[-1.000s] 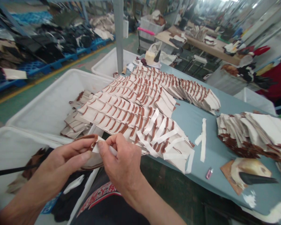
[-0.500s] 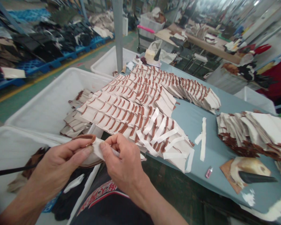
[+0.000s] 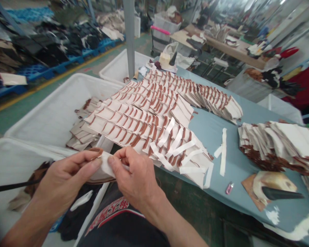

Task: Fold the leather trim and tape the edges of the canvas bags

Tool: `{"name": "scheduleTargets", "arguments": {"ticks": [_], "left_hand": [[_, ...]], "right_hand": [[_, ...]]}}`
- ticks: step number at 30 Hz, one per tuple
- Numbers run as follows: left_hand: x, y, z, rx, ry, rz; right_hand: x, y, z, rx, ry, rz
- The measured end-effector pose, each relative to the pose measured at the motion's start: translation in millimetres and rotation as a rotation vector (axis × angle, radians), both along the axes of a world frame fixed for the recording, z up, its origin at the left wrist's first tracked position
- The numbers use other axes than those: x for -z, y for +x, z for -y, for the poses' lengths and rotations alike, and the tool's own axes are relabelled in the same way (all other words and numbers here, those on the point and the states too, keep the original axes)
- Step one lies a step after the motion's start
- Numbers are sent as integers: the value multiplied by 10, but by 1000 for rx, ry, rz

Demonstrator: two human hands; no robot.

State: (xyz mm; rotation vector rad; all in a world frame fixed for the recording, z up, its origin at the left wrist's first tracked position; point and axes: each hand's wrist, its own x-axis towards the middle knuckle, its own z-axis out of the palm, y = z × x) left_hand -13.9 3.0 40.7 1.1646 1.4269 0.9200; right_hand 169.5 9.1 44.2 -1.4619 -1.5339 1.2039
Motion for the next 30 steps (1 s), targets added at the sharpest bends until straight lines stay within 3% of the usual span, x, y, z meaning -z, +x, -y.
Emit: {"name": "scheduleTargets", "arguments": {"ticks": [10,18,30], "left_hand": [[135,-40,1,-53,-92,272],[100,-73,47,70,-129,284],[176,-108,33,-82,-110,246]], "right_hand": [[-54,74,27,-24,59,61],[-148,226,11,-99,0,101],[-200,380,47,-129,-32,146]]}}
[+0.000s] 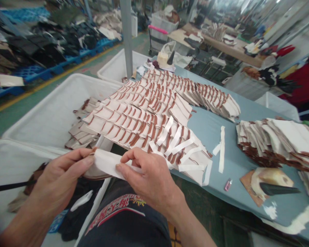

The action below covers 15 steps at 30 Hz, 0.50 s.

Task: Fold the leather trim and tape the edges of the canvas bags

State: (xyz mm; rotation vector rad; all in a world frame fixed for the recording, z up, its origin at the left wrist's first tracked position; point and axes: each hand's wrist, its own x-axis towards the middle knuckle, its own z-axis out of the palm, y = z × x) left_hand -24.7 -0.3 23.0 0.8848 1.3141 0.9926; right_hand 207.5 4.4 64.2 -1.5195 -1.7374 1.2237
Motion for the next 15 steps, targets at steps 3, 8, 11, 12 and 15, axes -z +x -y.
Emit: {"name": "scheduleTargets", "arguments": {"ticks": [3,8,11,12,15], "left_hand": [[-13,-21,-24,-58,-4,-23],[-27,-105,-105,-109,-53,-46],[-48,-148,-166,-192,-93,-70],[-58,-160,-184,-225,-98,-80],[-85,-195,-222,-321,-96,-104]], "right_hand": [[7,101,6,-32,-46,-48],[89,286,-10,-172,-366,-328],[141,356,-21,-188,-459,-465],[158,372,-21,-178,-478,-496],[220,410,-8,-123,-528,-541]]}}
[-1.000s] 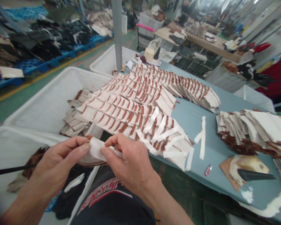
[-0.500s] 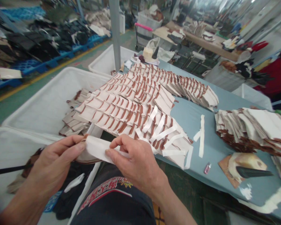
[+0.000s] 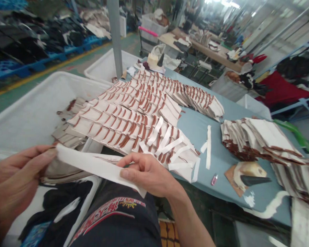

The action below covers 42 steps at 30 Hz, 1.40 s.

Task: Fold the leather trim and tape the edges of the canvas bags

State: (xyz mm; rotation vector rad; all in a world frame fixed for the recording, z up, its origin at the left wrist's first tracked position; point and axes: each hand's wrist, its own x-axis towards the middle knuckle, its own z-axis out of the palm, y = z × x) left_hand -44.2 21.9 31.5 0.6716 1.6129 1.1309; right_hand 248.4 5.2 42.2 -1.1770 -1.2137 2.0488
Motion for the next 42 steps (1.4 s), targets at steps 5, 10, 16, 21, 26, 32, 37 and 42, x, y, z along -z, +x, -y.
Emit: {"name": "scheduleTargets", "arguments": {"ticks": [5,10,16,21,26,32,37,42], "left_hand": [[9,-53,-41,-89,34,-31],[56,-110,-105,-149,55,-51],[68,-221,-50,-24,83,-48],[-9,-277,100,204,100,-90],[-189,-148,182,470,167,-159],[-445,36,217,668,207,-216],[-481,53,246,728,262,-293],[-473,79,285,716,278,-397]], "right_hand": [[114,49,48,81,15,47],[149,69,81,129,45,73],[297,184,163,142,38,104],[470,325,203,249,99,331],[152,19,91,283,396,386],[-268,-512,-192,64,823,114],[-222,-694,-475,-166,1047,-15],[-137,-735,-596,-237,1173,59]]}}
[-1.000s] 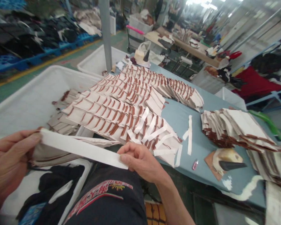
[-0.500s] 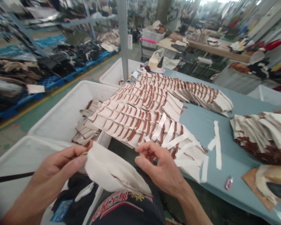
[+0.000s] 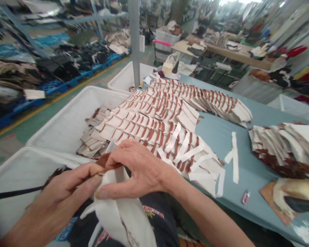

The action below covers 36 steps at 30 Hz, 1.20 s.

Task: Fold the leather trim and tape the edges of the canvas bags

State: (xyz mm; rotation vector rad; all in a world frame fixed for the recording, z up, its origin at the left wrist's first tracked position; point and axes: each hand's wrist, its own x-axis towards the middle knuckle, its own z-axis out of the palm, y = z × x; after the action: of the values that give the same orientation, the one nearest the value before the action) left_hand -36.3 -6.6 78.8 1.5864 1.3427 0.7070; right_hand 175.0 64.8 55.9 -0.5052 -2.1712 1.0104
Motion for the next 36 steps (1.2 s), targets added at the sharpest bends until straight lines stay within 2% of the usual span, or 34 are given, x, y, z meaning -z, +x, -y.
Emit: {"name": "scheduleTargets", "arguments": {"ticks": [6,11,17,23,28,32,36], "left_hand": [[29,8,48,53,9,-82],[22,51,71,35,76,-115],[27,67,-40,100,-57,-20],[77,48,-79,89,-93,38],[122,66,-25,22,8,15],[164,91,-14,-41,165,-73],[137,129,-27,-102,271,-137]], "right_hand": [[4,27,36,-26,-79,25],[-57,85,71,8,-126,113],[-77,166,85,11,-308,129],[-105,207,141,107,-326,73],[-190,213,301,351,-354,21],[-209,141,458,429,-478,135],[-168,51,519,491,-516,136]]}}
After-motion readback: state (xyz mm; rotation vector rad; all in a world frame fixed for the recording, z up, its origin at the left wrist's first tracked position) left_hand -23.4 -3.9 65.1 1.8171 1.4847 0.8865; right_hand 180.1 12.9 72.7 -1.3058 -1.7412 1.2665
